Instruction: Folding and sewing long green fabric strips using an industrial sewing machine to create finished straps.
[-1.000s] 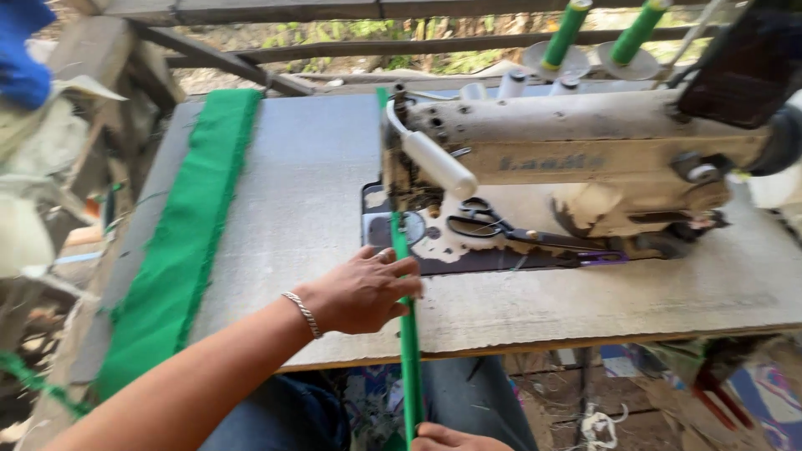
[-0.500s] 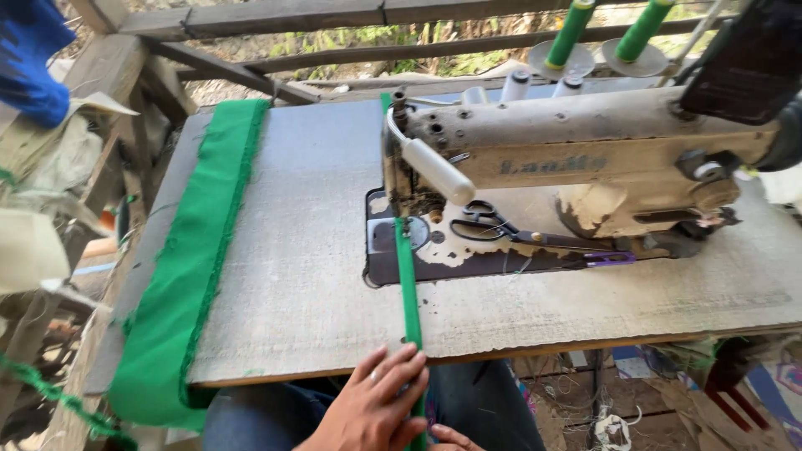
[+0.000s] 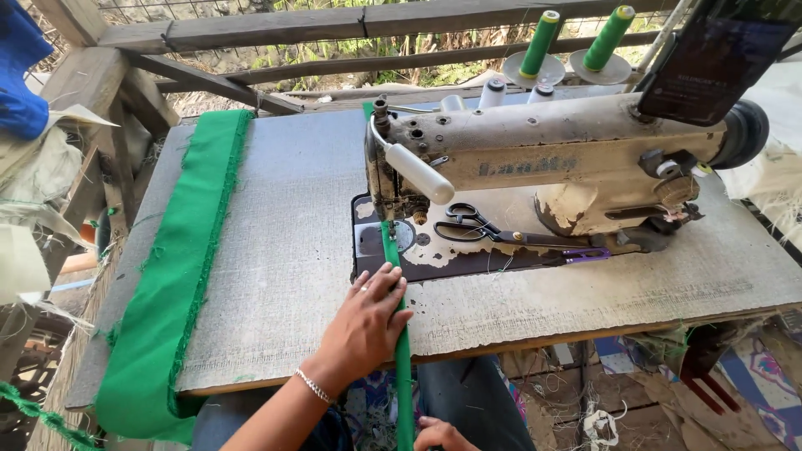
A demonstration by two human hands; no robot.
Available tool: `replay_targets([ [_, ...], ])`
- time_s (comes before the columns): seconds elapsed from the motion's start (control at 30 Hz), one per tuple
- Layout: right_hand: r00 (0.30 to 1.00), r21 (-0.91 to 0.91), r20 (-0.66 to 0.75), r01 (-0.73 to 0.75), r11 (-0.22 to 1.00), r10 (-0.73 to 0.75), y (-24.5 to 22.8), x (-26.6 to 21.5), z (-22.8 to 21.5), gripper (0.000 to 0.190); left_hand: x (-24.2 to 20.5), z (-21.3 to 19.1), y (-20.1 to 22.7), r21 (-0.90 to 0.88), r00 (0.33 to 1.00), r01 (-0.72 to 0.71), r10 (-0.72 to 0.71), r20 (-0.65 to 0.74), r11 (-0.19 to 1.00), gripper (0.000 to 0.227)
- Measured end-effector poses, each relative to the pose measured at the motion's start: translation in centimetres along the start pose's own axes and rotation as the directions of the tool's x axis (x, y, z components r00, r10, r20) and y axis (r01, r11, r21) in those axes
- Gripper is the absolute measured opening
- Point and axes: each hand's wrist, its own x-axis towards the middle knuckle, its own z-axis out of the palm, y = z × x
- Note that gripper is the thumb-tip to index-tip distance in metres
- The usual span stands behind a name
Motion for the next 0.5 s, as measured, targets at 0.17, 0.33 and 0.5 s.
replay_targets([
  [0.17, 0.987, -0.077, 0.05, 0.157, 0.985, -0.154, 0.8, 0.1, 0.2, 0.032, -3.8, 0.6, 2.5, 0.141, 0.998, -0.015, 0.007, 0.06, 0.99, 0.059],
  [0.33, 0.904, -0.676, 0.063, 0.351, 0.648, -0.423, -13.2, 2.3, -0.7, 0.028, -8.2, 2.7, 3.6, 0.08, 0.998, -0.063, 0.065, -0.025, 0.995, 0.06],
  [0.5, 0.876, -0.716, 0.226, 0.446, 0.536, -0.427, -11.5, 2.5, -1.6, 0.023, -10.6, 4.4, 8.1, -0.459, 0.805, 0.461, -0.575, -0.143, 0.76, 0.046],
])
